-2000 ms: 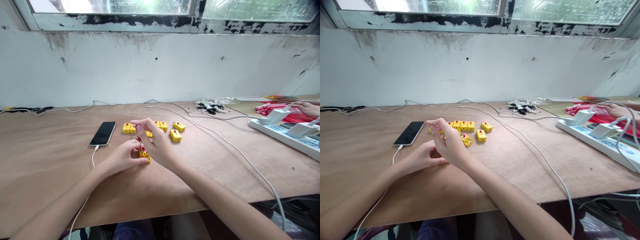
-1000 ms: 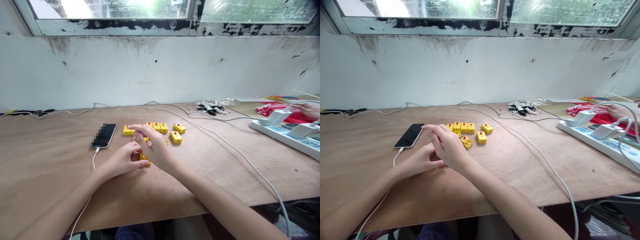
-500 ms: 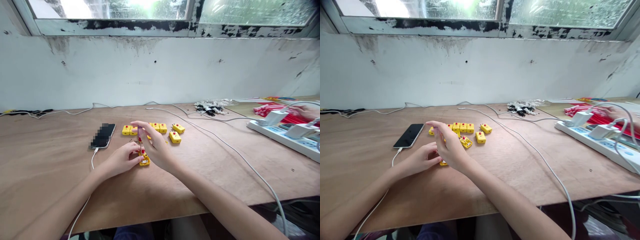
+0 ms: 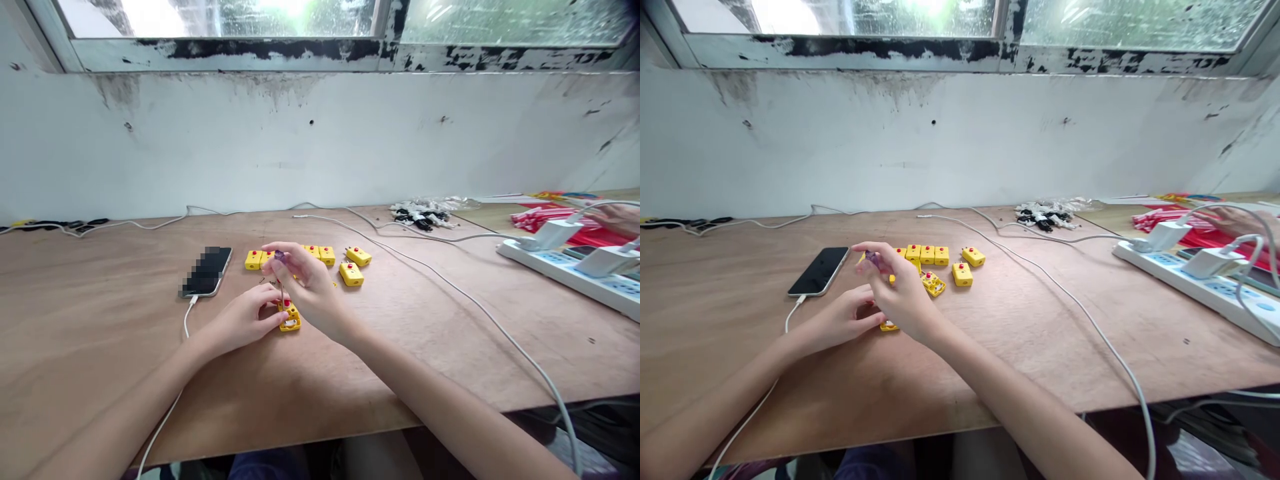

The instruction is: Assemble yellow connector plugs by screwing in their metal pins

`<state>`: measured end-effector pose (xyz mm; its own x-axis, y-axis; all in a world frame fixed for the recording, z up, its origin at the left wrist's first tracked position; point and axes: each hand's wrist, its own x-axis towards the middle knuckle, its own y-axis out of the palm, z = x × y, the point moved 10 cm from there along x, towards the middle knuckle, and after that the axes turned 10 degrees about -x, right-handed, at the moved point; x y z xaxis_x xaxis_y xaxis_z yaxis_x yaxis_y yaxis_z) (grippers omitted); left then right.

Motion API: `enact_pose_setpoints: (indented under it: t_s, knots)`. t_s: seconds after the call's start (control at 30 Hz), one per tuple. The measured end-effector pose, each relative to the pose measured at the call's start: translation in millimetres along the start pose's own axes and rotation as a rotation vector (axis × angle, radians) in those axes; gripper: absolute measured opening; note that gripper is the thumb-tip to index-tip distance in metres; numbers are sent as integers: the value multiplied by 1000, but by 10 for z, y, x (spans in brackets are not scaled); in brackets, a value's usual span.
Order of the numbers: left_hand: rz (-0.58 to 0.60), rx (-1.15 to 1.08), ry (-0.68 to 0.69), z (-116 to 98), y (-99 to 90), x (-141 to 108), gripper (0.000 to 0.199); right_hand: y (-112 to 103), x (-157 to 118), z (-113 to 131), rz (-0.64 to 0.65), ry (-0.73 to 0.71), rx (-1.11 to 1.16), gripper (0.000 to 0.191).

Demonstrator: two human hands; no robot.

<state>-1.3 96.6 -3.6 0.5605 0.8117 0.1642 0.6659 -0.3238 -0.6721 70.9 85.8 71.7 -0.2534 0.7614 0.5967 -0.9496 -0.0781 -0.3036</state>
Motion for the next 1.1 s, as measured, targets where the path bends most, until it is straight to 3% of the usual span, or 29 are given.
enact_pose_setpoints:
  t_s: [0.13,0.33,0.5,0.6,0.73,0.8,0.97,1.1]
  knots:
    - [2,-18,15,-7,-1,3,20,-112,-19,40,-136,-75,-247,16]
    - [-4,-1,-6,28,3,6,19,62,13,-102,90,35,75,38]
    - [-9,-7,-13,60,6,1,21,-4,54,-153,81,71,126,37]
    - [5,-24,-1,43,13,1,21,-44,60,-117,25,0,18,32]
    - [21,-6,23,16,16,0,23,-177,21,-9,-151,-101,-302,22]
    - [16,-5,29,19,11,1,23,-147,3,42,-127,-134,-379,23]
    - [8,-20,12,29,9,3,20,-13,-13,20,37,-105,-182,35]
    - [13,-6,20,-7,15,-3,21,-81,-7,-44,-47,-59,-204,31]
